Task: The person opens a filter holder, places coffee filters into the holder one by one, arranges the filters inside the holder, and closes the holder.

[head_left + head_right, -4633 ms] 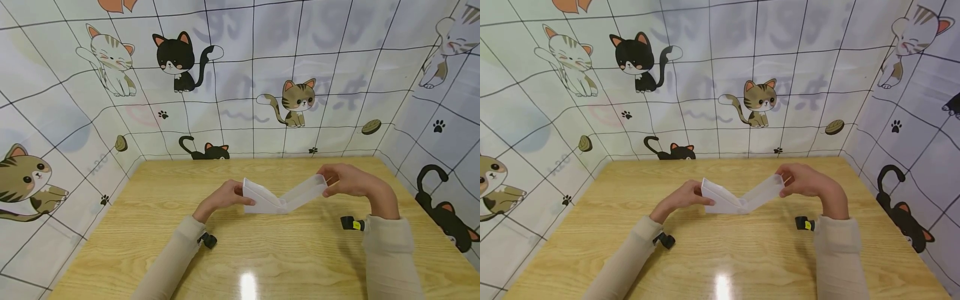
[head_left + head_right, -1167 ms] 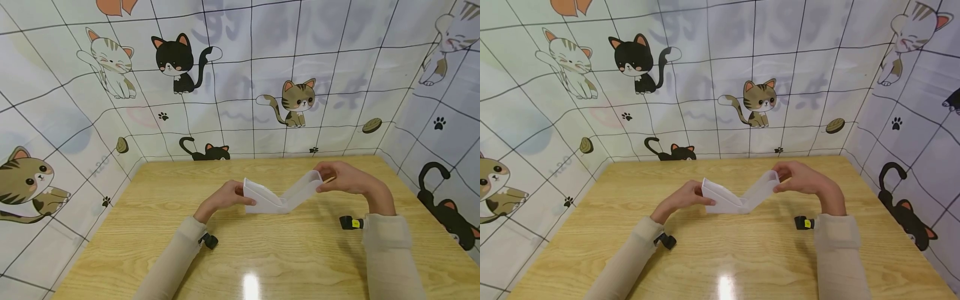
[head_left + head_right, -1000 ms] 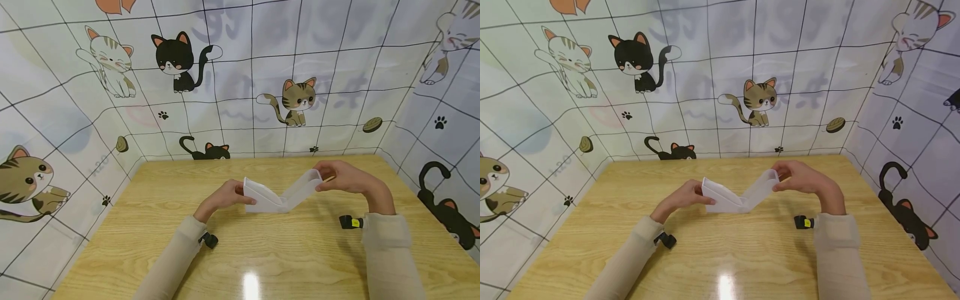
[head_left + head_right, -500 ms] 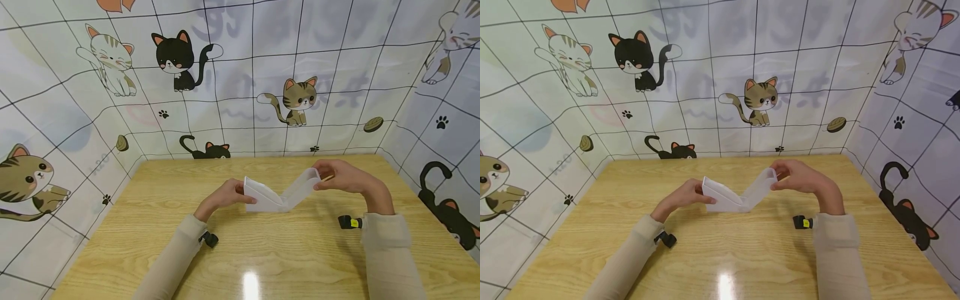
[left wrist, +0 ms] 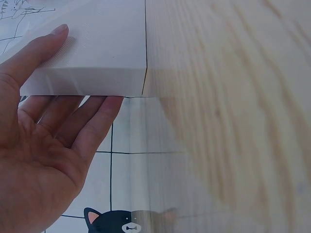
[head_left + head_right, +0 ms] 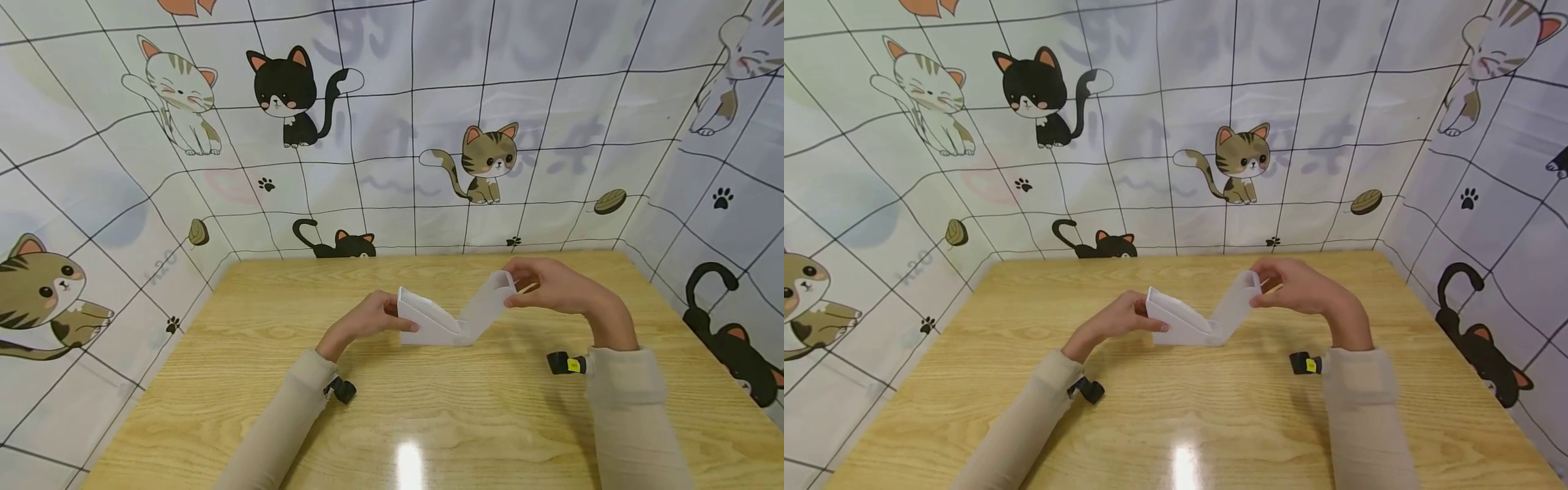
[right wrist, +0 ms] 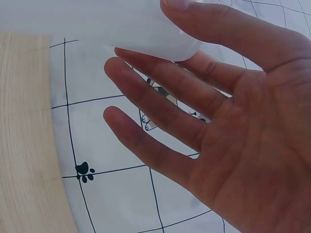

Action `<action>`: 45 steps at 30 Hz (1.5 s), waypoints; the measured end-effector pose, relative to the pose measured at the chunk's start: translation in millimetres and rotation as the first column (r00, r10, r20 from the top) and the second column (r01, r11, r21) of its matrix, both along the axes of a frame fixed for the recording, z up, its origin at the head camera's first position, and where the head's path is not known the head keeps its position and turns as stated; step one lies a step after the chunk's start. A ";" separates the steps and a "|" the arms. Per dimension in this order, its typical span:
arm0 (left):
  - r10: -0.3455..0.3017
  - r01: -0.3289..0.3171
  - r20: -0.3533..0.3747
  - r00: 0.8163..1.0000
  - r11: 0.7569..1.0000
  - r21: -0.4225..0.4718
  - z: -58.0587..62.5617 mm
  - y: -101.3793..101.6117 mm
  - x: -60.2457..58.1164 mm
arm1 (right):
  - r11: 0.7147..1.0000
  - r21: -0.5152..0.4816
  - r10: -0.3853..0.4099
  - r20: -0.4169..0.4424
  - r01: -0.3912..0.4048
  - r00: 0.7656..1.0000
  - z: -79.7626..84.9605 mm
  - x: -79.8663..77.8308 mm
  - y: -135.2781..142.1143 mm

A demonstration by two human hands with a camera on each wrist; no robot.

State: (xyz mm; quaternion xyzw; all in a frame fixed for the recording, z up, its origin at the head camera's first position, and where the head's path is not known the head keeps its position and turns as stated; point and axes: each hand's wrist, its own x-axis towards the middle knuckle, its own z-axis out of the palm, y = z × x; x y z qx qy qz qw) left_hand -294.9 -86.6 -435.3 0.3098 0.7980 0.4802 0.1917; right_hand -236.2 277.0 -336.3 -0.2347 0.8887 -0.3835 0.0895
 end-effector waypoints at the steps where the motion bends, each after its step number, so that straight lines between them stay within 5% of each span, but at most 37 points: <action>1: 0.001 -0.001 0.000 1.000 1.000 -0.002 -0.4 0.1 -0.2 | 1.000 0.000 -0.002 0.002 0.002 1.000 0.0 0.0 -0.3; 45: 0.010 -0.010 0.010 1.000 1.000 -0.010 -0.7 0.0 -0.8 | 1.000 -0.024 0.000 -0.007 0.000 1.000 -3.1 -6.2 -30.3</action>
